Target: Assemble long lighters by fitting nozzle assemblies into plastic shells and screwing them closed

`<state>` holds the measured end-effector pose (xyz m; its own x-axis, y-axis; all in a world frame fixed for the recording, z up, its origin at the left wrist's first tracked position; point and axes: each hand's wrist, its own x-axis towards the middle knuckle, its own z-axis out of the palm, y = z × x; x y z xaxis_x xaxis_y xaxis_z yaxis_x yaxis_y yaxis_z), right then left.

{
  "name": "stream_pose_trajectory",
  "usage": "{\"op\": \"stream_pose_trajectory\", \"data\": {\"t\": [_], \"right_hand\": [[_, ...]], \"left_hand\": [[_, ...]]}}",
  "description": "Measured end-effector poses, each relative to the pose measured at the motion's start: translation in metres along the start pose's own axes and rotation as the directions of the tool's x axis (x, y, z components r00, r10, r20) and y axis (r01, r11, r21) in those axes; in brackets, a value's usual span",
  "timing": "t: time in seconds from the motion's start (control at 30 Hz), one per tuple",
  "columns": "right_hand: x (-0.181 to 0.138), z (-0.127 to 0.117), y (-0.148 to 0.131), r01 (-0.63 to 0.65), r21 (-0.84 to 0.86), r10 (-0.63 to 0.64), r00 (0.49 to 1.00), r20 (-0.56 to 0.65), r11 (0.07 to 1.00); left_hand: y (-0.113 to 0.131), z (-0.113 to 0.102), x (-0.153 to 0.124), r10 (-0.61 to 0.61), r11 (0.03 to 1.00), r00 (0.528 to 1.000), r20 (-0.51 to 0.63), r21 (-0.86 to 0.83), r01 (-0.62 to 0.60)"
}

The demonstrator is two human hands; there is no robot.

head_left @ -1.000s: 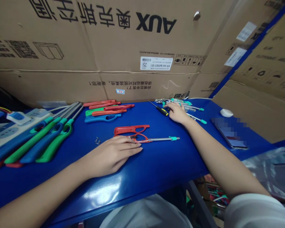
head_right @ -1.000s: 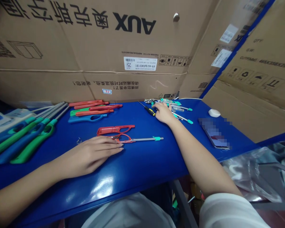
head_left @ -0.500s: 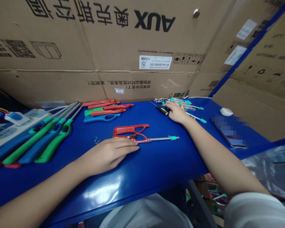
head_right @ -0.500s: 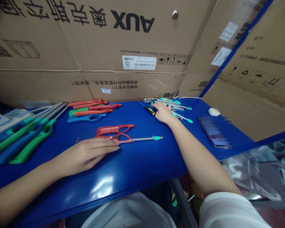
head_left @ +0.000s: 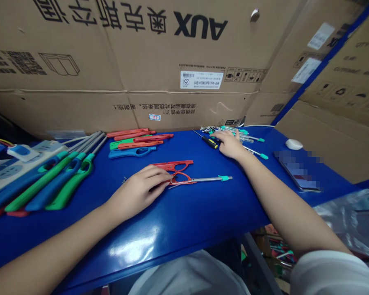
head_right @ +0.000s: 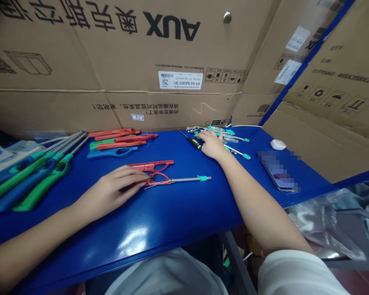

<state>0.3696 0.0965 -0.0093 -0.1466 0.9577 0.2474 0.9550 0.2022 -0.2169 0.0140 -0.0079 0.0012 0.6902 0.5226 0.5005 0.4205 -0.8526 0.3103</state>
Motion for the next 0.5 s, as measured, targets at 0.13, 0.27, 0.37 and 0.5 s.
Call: {"op": "stream_pose_trajectory", "data": {"t": [0.13, 0.27, 0.37, 0.5], "right_hand": [[-0.0014, 0.0046, -0.0018, -0.012, -0.009, 0.012, 0.998, 0.056, 1.000], [0.0000, 0.0044, -0.0027, -0.009, 0.043, 0.010, 1.000, -0.017, 0.999], [0.0026, 0.0021, -0.0023, -0.036, 0.061, 0.041, 0.995, -0.086, 0.997], [0.0042, -0.0006, -0.0021, -0.075, 0.062, 0.084, 0.985, -0.151, 0.995]], "left_hand": [[0.0000, -0.0010, 0.0002, -0.019, 1.000, 0.998, 0.052, 0.021, 0.018], [-0.0025, -0.0002, -0.0015, -0.045, 0.999, 0.995, 0.091, 0.029, 0.043], [-0.0042, 0.0002, -0.0029, -0.054, 0.998, 0.994, 0.100, 0.022, 0.052], [-0.0036, -0.0004, -0.0028, -0.050, 0.999, 0.994, 0.101, 0.017, 0.049]]}}
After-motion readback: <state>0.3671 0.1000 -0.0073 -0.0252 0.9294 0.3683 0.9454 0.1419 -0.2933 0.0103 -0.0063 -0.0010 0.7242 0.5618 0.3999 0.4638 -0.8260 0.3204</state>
